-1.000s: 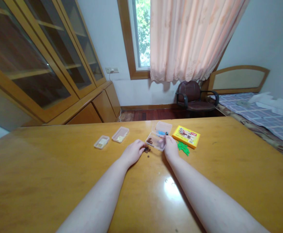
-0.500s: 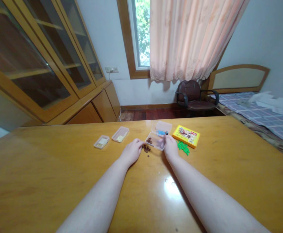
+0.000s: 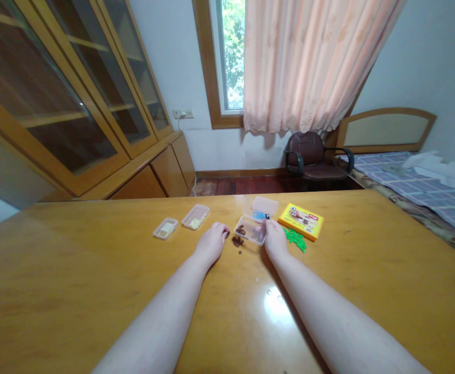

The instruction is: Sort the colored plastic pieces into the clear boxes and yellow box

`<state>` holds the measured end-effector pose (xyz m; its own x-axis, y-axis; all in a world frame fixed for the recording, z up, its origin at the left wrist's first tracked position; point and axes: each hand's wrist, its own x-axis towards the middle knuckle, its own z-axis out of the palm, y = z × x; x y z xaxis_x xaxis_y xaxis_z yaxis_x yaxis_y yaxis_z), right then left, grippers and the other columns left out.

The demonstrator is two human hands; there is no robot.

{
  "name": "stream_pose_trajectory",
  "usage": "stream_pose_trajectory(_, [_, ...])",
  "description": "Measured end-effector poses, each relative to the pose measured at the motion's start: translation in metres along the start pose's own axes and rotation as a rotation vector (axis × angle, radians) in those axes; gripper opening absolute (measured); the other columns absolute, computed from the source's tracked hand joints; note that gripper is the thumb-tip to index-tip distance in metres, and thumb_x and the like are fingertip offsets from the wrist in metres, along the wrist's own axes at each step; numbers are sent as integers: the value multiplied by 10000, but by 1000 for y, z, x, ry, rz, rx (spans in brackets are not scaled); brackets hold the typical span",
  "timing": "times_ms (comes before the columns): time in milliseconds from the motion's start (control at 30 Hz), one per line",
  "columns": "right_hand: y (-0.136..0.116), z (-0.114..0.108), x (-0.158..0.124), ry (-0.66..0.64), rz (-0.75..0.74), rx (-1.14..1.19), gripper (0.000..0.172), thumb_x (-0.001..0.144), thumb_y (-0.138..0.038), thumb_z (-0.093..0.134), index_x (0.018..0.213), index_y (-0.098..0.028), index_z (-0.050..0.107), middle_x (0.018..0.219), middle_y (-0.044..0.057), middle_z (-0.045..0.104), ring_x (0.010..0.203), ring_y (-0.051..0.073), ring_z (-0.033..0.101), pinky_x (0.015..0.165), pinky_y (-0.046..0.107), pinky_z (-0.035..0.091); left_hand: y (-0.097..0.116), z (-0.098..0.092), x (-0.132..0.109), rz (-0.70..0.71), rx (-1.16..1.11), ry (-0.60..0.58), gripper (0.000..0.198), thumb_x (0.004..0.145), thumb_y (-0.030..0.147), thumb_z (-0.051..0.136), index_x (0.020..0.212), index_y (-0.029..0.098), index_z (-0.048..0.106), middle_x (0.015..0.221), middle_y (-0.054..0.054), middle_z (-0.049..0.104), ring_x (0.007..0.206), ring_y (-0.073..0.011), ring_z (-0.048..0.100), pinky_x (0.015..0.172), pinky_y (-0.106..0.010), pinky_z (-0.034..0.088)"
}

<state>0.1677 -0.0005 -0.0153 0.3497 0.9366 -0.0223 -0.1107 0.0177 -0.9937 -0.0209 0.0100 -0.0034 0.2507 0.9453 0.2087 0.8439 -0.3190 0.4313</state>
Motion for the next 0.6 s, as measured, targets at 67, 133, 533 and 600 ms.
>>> stream_pose_trajectory(67, [3, 0, 1, -31, -8, -51, 309, 733, -436, 437, 678, -176, 594, 569, -4, 601, 484, 132, 483, 482, 247, 361, 2, -5, 0, 22, -75, 152, 141, 835, 186, 417, 875, 174, 552, 898, -46, 571, 848, -165, 540, 767, -286, 429])
stream_pose_trajectory(133, [5, 0, 0, -72, -22, -87, 312, 738, -434, 434, 675, -174, 595, 577, 0, 603, 511, 137, 503, 509, 247, 373, 5, -9, -1, 76, -141, 270, 149, 847, 195, 401, 886, 172, 543, 901, -44, 570, 874, -157, 534, 800, -284, 426])
stream_pose_trajectory(533, [-5, 2, -3, 9, 6, 35, 309, 717, -438, 433, 716, -173, 591, 541, -11, 571, 422, 117, 419, 429, 245, 321, -1, -3, 0, 108, -114, 24, 168, 802, 137, 424, 906, 191, 545, 931, -33, 556, 896, -164, 530, 826, -302, 425])
stream_pose_trajectory(600, [-6, 2, -3, 18, 4, 50, 308, 710, -439, 437, 707, -171, 590, 534, -11, 568, 418, 114, 417, 428, 245, 317, -3, -3, 0, 141, -94, -76, 156, 801, 155, 443, 890, 207, 561, 933, -27, 554, 888, -162, 532, 823, -296, 424])
